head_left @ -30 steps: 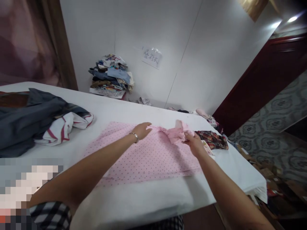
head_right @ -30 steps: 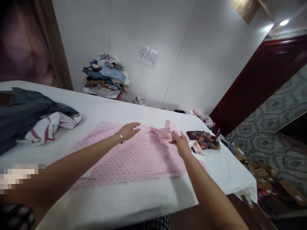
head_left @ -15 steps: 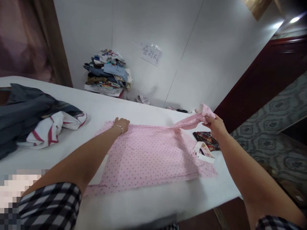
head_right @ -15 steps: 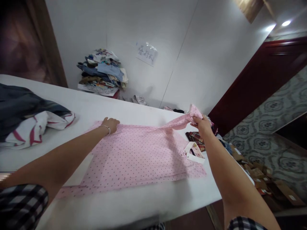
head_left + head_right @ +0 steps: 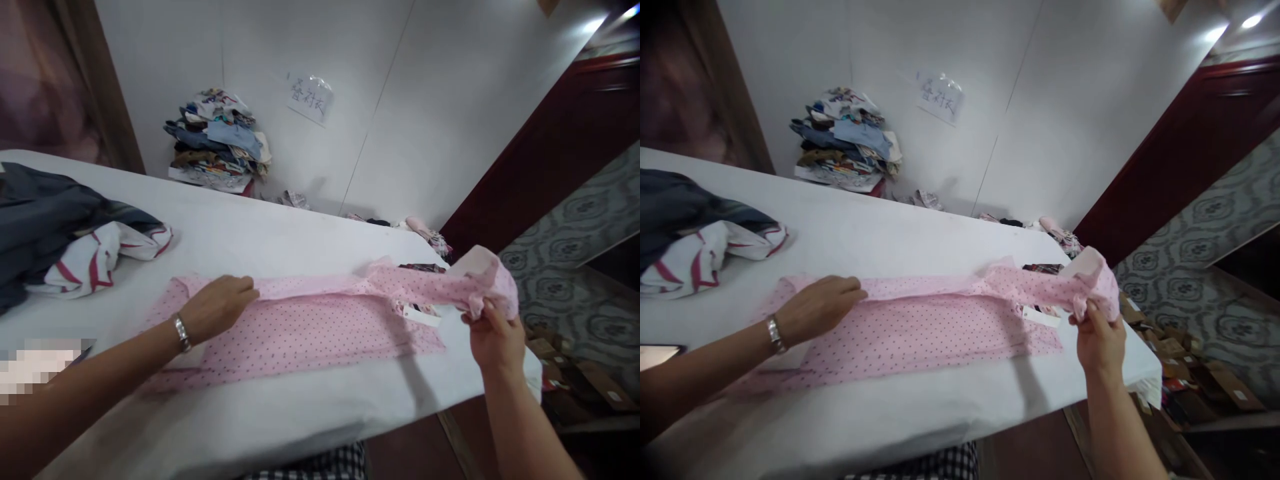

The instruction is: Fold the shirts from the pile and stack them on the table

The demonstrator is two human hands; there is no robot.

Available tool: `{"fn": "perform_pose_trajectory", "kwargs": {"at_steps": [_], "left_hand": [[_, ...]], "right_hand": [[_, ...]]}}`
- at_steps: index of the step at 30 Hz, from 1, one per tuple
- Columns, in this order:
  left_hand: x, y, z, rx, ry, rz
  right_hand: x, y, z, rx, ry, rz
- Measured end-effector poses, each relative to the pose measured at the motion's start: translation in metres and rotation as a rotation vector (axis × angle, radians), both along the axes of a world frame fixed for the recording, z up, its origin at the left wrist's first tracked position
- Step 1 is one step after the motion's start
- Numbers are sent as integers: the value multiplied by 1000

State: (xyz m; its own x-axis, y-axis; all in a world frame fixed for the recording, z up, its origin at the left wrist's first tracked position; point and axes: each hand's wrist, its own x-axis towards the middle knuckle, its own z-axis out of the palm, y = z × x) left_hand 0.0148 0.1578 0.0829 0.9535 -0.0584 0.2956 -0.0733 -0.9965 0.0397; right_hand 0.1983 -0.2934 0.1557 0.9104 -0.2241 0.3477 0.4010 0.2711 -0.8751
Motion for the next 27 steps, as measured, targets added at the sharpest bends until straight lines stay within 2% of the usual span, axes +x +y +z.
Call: {"fn": "perform_pose_trajectory", "kwargs": {"at_steps": [3,5,7,10,15,20,23,25,27], "left_hand": [[-19,-8,-24,71,68,-57],[-23,-5,-33,66,85,-2],[-24,-1,-36,61,93,84],[-23,2,-36,62,92,174],[-30,7,-35,26,93,211],[-49,24,-22,46,-26,358],[-65,33,-14,51,-66,437],[-75,39,-12,48,-32,502],[-84,42,-12,38,50,549]], "right_hand": [[-31,-15,-27,0,59,-5],[-47,-20,-38,-7,91,4],[-62,-22,-41,-10,100,12],[-84,-19,-37,-35,32,8],[-107,-11,-31,-242,-58,-41],[-109,-8,-31,-165,-66,-138],[-106,-14,-35,-174,-72,-262],[-104,-21,-39,-221,-62,-335],[-105,-26,-42,-272,-43,-297]]}}
